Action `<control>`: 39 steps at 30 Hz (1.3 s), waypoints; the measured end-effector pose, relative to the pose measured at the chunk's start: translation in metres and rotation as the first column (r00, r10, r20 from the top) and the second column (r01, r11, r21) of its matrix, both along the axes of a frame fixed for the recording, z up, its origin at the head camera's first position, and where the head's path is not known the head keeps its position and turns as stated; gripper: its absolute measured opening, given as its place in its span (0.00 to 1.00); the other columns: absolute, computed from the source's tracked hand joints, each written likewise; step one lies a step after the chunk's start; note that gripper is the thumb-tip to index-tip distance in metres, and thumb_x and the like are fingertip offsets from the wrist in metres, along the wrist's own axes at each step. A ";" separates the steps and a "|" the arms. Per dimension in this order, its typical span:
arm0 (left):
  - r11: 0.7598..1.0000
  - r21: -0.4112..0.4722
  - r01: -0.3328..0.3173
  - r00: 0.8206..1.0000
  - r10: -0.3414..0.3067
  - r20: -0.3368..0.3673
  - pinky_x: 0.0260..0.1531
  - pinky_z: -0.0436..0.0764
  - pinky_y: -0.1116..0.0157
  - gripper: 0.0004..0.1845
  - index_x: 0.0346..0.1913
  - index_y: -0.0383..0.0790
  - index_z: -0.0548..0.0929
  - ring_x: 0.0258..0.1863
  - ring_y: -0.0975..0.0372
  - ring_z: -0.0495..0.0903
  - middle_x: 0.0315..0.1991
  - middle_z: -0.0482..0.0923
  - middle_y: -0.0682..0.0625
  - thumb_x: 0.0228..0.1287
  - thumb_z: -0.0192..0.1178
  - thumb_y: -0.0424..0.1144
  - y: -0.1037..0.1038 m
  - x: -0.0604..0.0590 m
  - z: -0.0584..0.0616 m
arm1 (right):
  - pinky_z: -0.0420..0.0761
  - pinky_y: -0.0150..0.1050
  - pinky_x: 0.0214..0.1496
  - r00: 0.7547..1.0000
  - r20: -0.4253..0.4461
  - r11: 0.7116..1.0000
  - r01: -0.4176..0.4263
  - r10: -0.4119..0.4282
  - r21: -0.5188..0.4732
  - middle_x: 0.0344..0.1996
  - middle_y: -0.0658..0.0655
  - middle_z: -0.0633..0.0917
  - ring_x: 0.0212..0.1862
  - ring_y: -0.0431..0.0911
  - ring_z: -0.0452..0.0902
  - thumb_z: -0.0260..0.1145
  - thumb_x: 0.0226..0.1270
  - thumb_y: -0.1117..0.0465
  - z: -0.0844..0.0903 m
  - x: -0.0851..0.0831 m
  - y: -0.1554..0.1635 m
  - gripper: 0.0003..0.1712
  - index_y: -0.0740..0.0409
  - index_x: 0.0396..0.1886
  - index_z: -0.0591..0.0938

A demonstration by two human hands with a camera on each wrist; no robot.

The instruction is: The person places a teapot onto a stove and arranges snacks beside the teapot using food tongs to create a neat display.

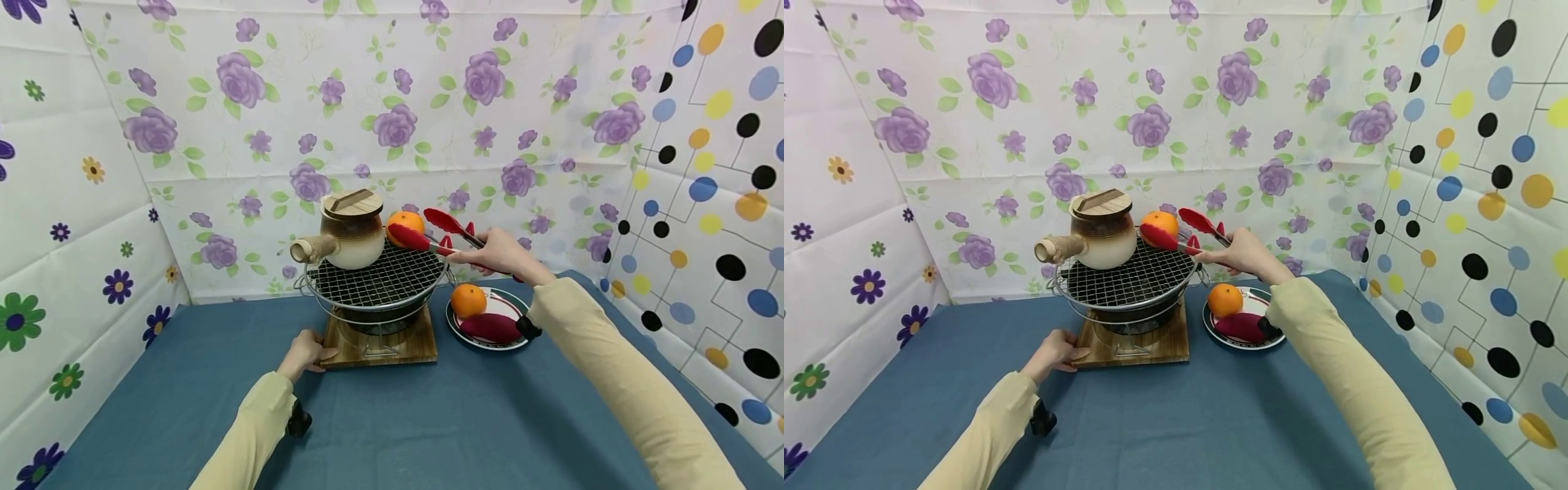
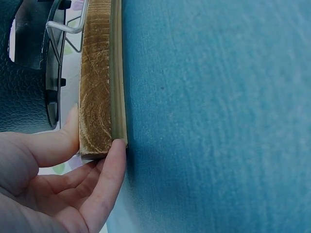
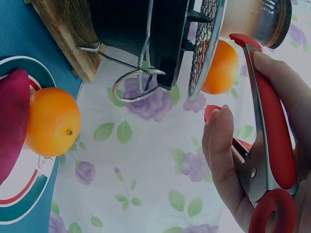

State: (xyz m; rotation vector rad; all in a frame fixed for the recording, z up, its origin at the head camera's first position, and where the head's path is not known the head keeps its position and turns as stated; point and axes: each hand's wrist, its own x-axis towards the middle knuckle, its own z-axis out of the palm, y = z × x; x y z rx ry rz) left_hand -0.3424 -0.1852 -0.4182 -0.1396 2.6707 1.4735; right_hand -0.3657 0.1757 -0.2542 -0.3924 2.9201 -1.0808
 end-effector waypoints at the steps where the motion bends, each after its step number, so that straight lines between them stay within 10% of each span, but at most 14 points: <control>1: 1.000 -0.001 0.002 1.000 -0.002 -0.001 0.19 0.82 0.60 0.20 0.15 0.39 0.64 0.12 0.59 0.72 0.12 0.64 0.48 0.55 0.64 0.29 0.000 0.000 0.000 | 0.78 0.38 0.24 1.000 -0.003 1.000 0.000 0.000 0.000 0.17 0.59 0.78 0.18 0.48 0.75 0.68 0.49 0.39 0.000 0.000 0.001 0.31 0.64 0.31 0.76; 18: 1.000 0.004 -0.003 1.000 0.003 0.012 0.20 0.82 0.61 0.10 0.24 0.31 0.73 0.15 0.58 0.73 0.17 0.67 0.44 0.55 0.64 0.29 0.000 0.000 -0.001 | 0.78 0.39 0.24 0.998 -0.061 0.997 0.013 -0.018 -0.077 0.21 0.58 0.79 0.20 0.49 0.76 0.68 0.49 0.39 0.005 0.022 0.019 0.31 0.63 0.31 0.73; 27: 1.000 0.015 -0.012 0.999 0.012 0.038 0.21 0.82 0.60 0.18 0.44 0.19 0.74 0.21 0.54 0.75 0.25 0.69 0.39 0.55 0.64 0.29 -0.001 -0.002 0.000 | 0.79 0.40 0.27 0.995 -0.097 0.996 0.014 -0.023 -0.090 0.18 0.59 0.74 0.20 0.51 0.75 0.68 0.46 0.37 0.007 0.035 0.033 0.32 0.61 0.29 0.72; 39: 1.000 0.004 -0.009 0.999 0.008 0.032 0.21 0.82 0.59 0.10 0.30 0.25 0.75 0.19 0.52 0.76 0.21 0.68 0.39 0.54 0.65 0.29 0.000 0.000 0.002 | 0.78 0.41 0.28 0.993 -0.101 0.996 0.059 -0.065 -0.061 0.19 0.60 0.73 0.21 0.51 0.76 0.67 0.48 0.35 0.012 0.054 0.056 0.34 0.62 0.30 0.69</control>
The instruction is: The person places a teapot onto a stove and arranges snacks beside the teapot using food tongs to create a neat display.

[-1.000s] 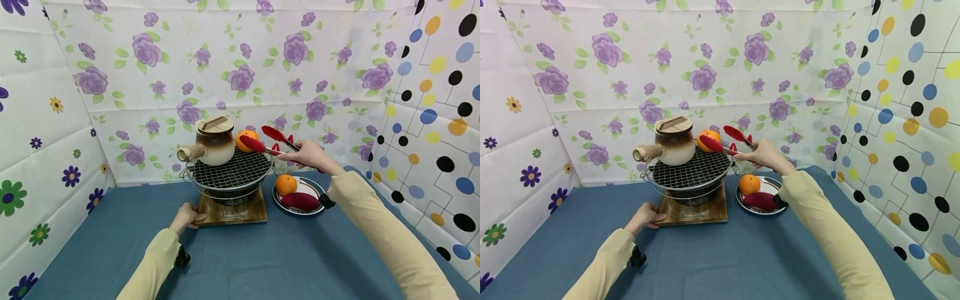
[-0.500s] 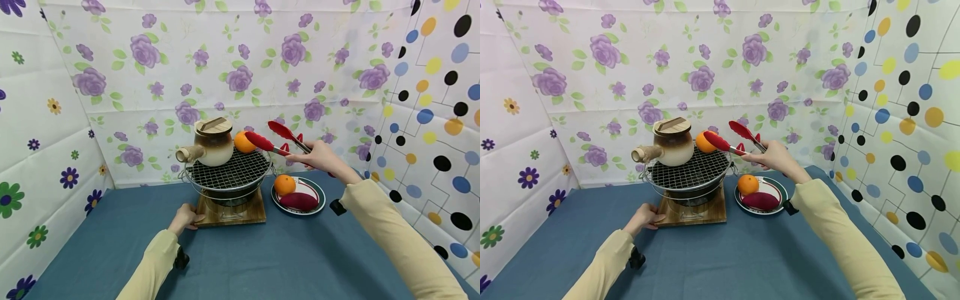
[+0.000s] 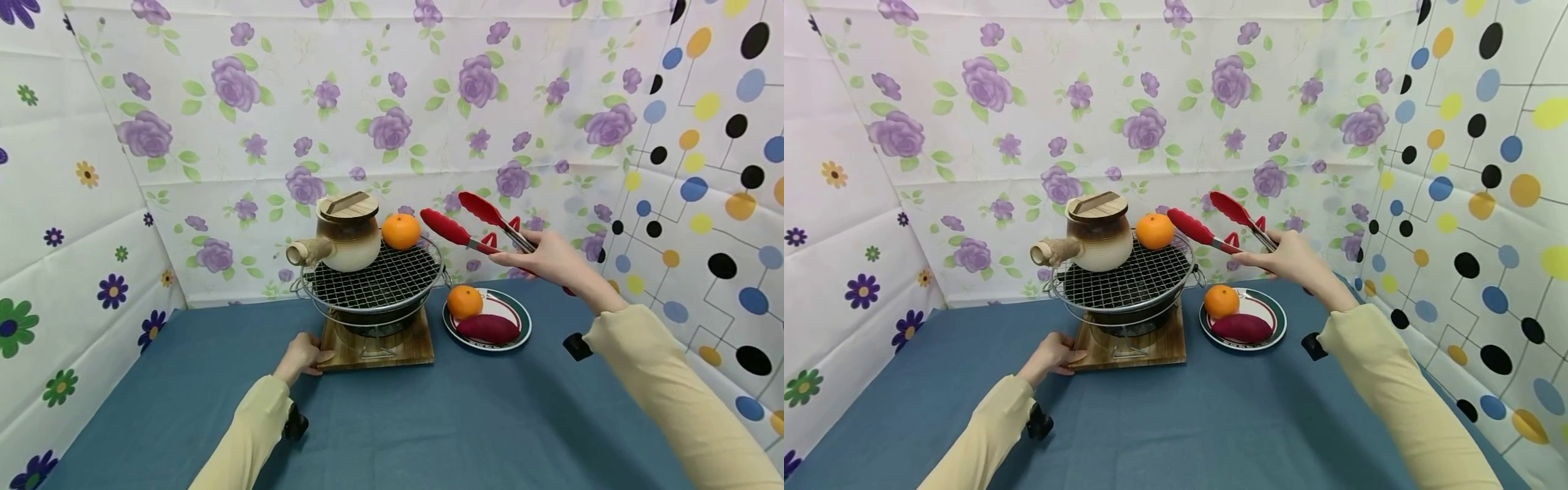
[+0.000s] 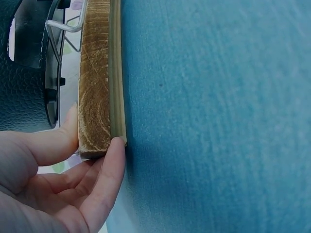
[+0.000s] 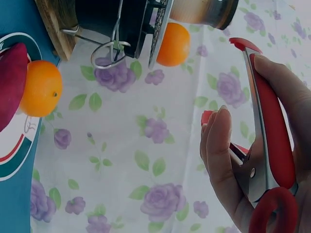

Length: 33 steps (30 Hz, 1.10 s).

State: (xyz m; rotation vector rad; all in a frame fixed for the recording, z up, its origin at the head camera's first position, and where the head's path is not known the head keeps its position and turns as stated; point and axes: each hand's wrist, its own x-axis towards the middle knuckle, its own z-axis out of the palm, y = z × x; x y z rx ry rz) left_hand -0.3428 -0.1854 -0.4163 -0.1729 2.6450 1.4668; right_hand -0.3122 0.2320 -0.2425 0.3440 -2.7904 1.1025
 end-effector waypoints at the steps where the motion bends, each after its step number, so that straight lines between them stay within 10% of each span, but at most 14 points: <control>1: 1.000 0.003 0.000 1.000 0.000 0.002 0.21 0.82 0.59 0.11 0.31 0.25 0.75 0.20 0.51 0.76 0.22 0.69 0.39 0.53 0.65 0.30 -0.001 -0.002 -0.002 | 0.78 0.41 0.29 1.000 0.004 1.000 0.007 -0.007 0.002 0.19 0.60 0.74 0.21 0.51 0.76 0.66 0.47 0.35 0.000 0.001 0.002 0.34 0.62 0.31 0.69; 24: 1.000 -0.001 0.009 1.000 -0.009 -0.010 0.20 0.82 0.60 0.15 0.19 0.35 0.68 0.14 0.57 0.75 0.15 0.66 0.45 0.55 0.64 0.29 0.001 0.002 0.000 | 0.74 0.41 0.28 0.996 0.034 0.994 0.085 -0.087 0.070 0.20 0.60 0.76 0.23 0.48 0.78 0.64 0.50 0.34 -0.023 0.012 0.045 0.34 0.62 0.28 0.68; 33: 1.000 0.007 0.015 1.000 -0.016 0.009 0.22 0.82 0.59 0.16 0.41 0.19 0.73 0.18 0.55 0.76 0.24 0.68 0.40 0.55 0.63 0.28 0.000 0.001 0.001 | 0.73 0.40 0.25 0.991 0.075 0.991 0.101 -0.108 0.085 0.16 0.58 0.75 0.21 0.49 0.77 0.65 0.48 0.34 -0.034 0.011 0.055 0.34 0.62 0.25 0.69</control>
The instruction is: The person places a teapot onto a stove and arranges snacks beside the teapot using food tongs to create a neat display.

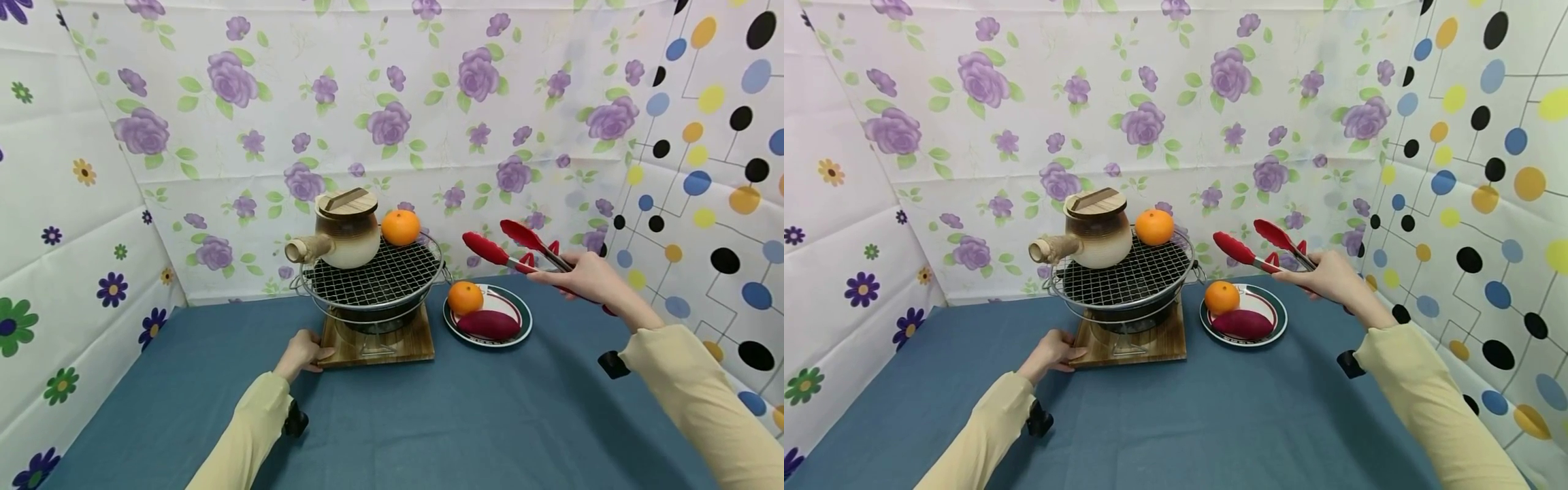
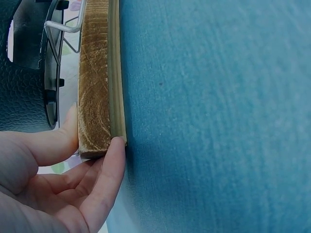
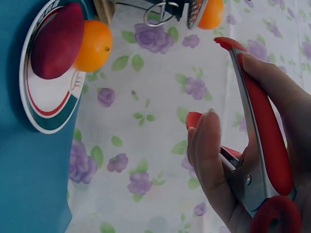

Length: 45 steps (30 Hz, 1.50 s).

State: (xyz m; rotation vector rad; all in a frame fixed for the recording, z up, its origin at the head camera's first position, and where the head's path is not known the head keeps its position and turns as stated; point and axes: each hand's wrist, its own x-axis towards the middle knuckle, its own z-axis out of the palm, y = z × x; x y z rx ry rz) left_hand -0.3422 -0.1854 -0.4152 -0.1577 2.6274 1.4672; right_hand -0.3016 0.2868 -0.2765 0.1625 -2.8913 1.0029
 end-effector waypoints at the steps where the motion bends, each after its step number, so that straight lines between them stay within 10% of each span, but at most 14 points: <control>1: 1.000 -0.002 0.002 1.000 -0.002 -0.002 0.22 0.82 0.59 0.14 0.39 0.21 0.73 0.18 0.56 0.75 0.23 0.68 0.41 0.55 0.63 0.28 0.000 0.000 0.000 | 0.73 0.40 0.24 1.000 0.008 1.000 0.001 -0.001 0.011 0.15 0.57 0.75 0.21 0.49 0.77 0.65 0.48 0.33 -0.001 -0.001 0.001 0.34 0.62 0.24 0.69; 6: 1.000 -0.002 -0.006 1.000 0.006 -0.005 0.21 0.82 0.60 0.10 0.27 0.28 0.71 0.15 0.57 0.74 0.19 0.66 0.43 0.55 0.63 0.28 0.001 0.000 0.000 | 0.72 0.40 0.24 0.998 0.065 0.999 -0.016 0.014 0.035 0.13 0.56 0.74 0.21 0.48 0.77 0.65 0.48 0.34 -0.007 -0.003 0.004 0.33 0.61 0.23 0.70; 16: 1.000 -0.006 0.007 1.000 -0.007 0.005 0.23 0.82 0.60 0.19 0.47 0.18 0.73 0.22 0.55 0.74 0.27 0.68 0.39 0.56 0.62 0.28 0.001 0.000 -0.001 | 0.79 0.42 0.31 0.984 0.169 0.996 -0.061 0.050 0.061 0.15 0.56 0.76 0.23 0.47 0.79 0.65 0.49 0.35 -0.022 -0.010 0.003 0.33 0.63 0.28 0.74; 26: 1.000 -0.021 0.003 1.000 -0.003 -0.010 0.21 0.82 0.61 0.11 0.21 0.33 0.73 0.14 0.59 0.71 0.17 0.65 0.46 0.55 0.63 0.29 0.001 0.000 -0.002 | 0.76 0.40 0.27 0.972 0.233 0.992 -0.043 0.015 0.117 0.14 0.55 0.77 0.19 0.46 0.76 0.65 0.46 0.32 -0.033 -0.017 -0.006 0.34 0.61 0.25 0.76; 34: 1.000 -0.019 -0.006 1.000 0.006 -0.003 0.20 0.82 0.61 0.09 0.24 0.31 0.74 0.15 0.59 0.71 0.18 0.65 0.45 0.55 0.63 0.30 0.001 -0.002 -0.002 | 0.74 0.38 0.26 0.973 0.230 0.992 -0.034 0.006 0.119 0.09 0.51 0.68 0.19 0.47 0.77 0.66 0.43 0.31 -0.043 -0.021 -0.011 0.34 0.53 0.13 0.62; 45: 1.000 -0.015 0.001 1.000 -0.001 -0.012 0.21 0.82 0.61 0.07 0.28 0.27 0.77 0.15 0.59 0.72 0.19 0.67 0.44 0.55 0.63 0.29 0.000 -0.001 -0.003 | 0.72 0.38 0.23 0.968 0.252 0.992 -0.045 0.013 0.121 0.09 0.52 0.70 0.18 0.46 0.76 0.66 0.45 0.33 -0.049 -0.025 -0.018 0.31 0.55 0.16 0.67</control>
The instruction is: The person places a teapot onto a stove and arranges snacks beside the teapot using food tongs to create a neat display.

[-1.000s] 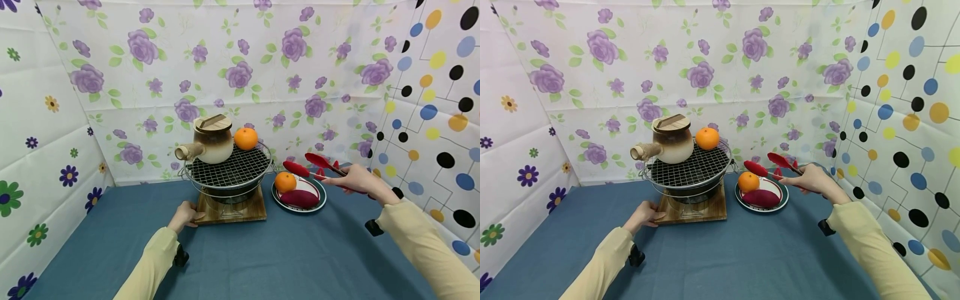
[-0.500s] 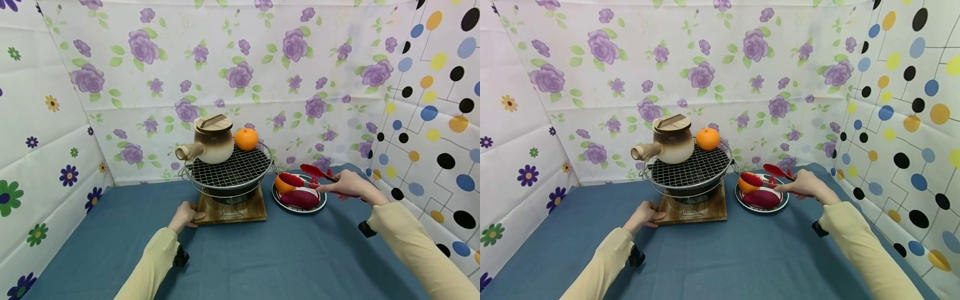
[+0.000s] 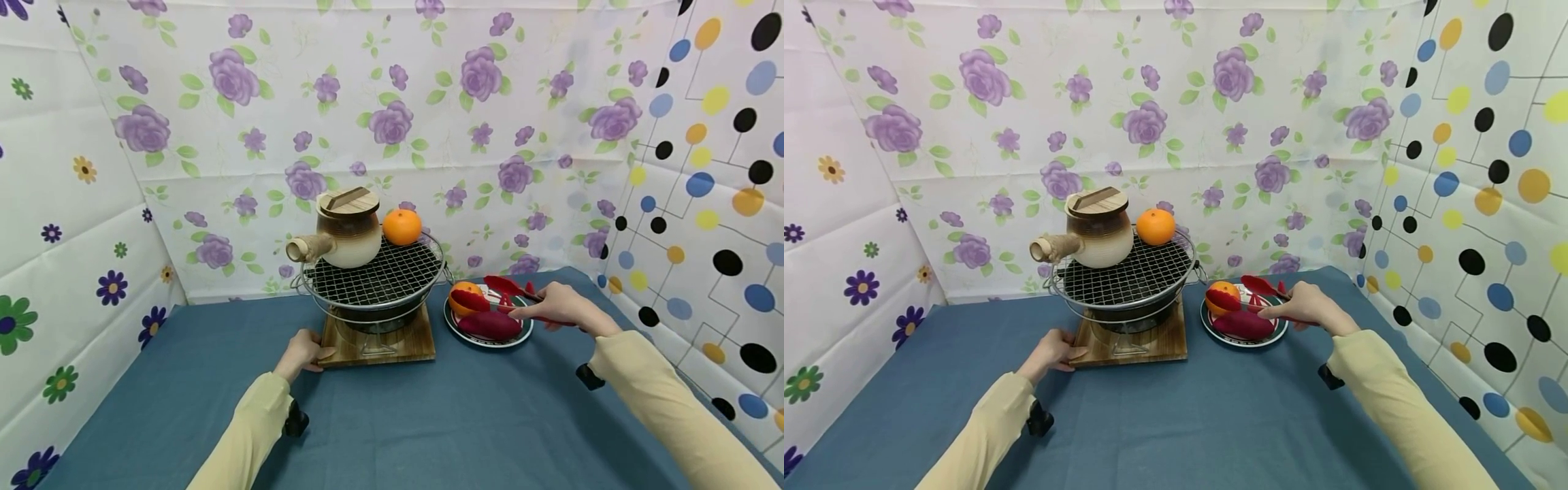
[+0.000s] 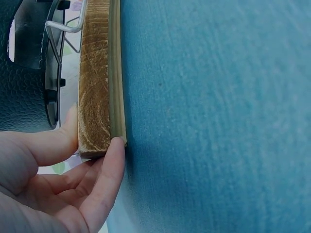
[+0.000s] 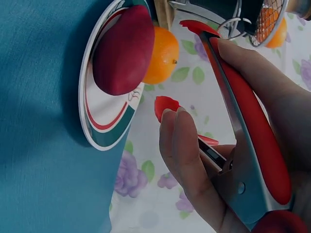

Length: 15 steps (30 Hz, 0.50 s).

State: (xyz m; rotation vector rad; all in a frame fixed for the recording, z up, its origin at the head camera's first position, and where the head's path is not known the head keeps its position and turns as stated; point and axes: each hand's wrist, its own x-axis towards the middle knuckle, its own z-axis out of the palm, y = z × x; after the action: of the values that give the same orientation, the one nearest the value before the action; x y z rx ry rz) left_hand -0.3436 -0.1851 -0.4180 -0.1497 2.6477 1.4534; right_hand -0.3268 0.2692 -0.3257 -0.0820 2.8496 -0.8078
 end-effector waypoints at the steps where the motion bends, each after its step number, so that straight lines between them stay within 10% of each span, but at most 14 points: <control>1: 1.000 0.000 0.001 1.000 -0.001 0.001 0.21 0.82 0.61 0.07 0.29 0.27 0.77 0.15 0.59 0.72 0.19 0.67 0.44 0.55 0.63 0.29 0.000 0.000 0.000 | 0.73 0.38 0.24 1.000 0.000 1.000 -0.001 0.001 -0.005 0.10 0.52 0.70 0.18 0.46 0.76 0.67 0.46 0.34 -0.001 -0.001 0.000 0.31 0.55 0.17 0.67; 15: 1.000 0.001 -0.007 1.000 0.007 0.018 0.22 0.82 0.61 0.15 0.43 0.21 0.75 0.18 0.57 0.73 0.24 0.69 0.40 0.56 0.63 0.29 0.000 0.000 0.000 | 0.72 0.36 0.21 1.000 -0.004 1.000 0.001 -0.002 -0.014 0.10 0.53 0.71 0.18 0.46 0.77 0.68 0.45 0.35 -0.010 -0.006 -0.005 0.31 0.54 0.14 0.65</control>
State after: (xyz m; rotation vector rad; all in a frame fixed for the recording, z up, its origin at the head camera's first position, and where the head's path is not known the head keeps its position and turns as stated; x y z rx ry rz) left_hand -0.3435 -0.1853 -0.4177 -0.1713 2.6346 1.4492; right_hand -0.3325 0.2642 -0.3358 -0.0836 2.8488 -0.8287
